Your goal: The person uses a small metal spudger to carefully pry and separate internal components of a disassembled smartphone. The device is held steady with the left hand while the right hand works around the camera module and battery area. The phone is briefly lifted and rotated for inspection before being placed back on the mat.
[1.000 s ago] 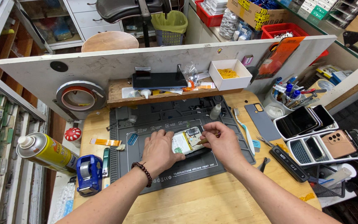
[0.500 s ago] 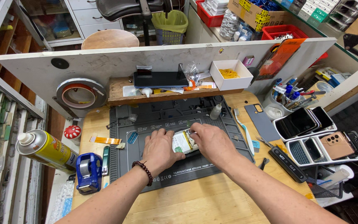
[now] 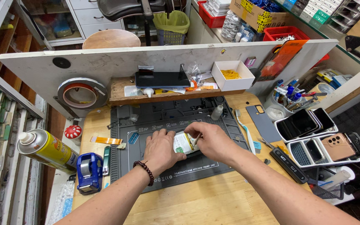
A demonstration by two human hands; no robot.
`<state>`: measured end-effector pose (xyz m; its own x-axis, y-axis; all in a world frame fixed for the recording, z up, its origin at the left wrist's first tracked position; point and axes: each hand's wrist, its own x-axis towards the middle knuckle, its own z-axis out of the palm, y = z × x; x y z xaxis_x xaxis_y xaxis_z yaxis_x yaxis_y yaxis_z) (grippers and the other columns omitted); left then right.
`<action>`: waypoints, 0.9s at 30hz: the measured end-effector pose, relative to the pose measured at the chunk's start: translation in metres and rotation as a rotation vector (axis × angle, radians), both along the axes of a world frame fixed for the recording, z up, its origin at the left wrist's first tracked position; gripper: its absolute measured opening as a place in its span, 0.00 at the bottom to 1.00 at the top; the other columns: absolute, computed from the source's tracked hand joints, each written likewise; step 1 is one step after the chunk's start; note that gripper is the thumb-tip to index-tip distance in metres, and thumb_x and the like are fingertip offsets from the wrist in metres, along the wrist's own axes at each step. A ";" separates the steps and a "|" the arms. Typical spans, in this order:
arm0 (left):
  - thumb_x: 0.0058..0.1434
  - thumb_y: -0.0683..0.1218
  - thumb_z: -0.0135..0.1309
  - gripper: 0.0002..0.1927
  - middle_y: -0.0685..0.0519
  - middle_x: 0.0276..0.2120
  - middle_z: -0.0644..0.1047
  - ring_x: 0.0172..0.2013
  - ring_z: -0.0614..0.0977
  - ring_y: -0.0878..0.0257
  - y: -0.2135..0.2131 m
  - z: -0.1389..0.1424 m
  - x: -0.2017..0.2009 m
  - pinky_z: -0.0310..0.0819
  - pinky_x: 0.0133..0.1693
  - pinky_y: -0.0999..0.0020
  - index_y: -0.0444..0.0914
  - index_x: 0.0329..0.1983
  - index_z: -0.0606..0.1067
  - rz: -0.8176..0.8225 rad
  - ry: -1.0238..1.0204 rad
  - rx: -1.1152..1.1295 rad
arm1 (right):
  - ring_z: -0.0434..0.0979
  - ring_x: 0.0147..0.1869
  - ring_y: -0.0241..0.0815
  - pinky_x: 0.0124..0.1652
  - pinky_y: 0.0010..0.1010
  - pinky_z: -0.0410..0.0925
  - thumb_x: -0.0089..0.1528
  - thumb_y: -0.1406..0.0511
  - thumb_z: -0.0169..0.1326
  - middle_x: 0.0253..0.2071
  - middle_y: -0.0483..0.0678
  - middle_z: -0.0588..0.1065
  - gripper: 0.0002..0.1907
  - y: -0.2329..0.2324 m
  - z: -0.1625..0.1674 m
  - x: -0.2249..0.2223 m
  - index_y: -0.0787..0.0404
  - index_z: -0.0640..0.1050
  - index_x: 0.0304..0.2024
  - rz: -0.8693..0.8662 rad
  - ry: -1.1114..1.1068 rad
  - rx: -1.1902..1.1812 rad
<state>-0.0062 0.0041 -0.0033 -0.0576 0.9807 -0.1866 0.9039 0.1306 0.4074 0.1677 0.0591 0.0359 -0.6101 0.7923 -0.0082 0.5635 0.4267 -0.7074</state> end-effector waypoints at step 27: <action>0.52 0.50 0.65 0.18 0.48 0.39 0.83 0.49 0.79 0.52 -0.003 0.006 0.012 0.72 0.52 0.57 0.37 0.44 0.81 0.032 -0.272 0.220 | 0.83 0.48 0.40 0.46 0.30 0.76 0.59 0.77 0.54 0.44 0.49 0.79 0.14 0.015 -0.026 0.015 0.66 0.77 0.48 -0.468 0.601 -0.540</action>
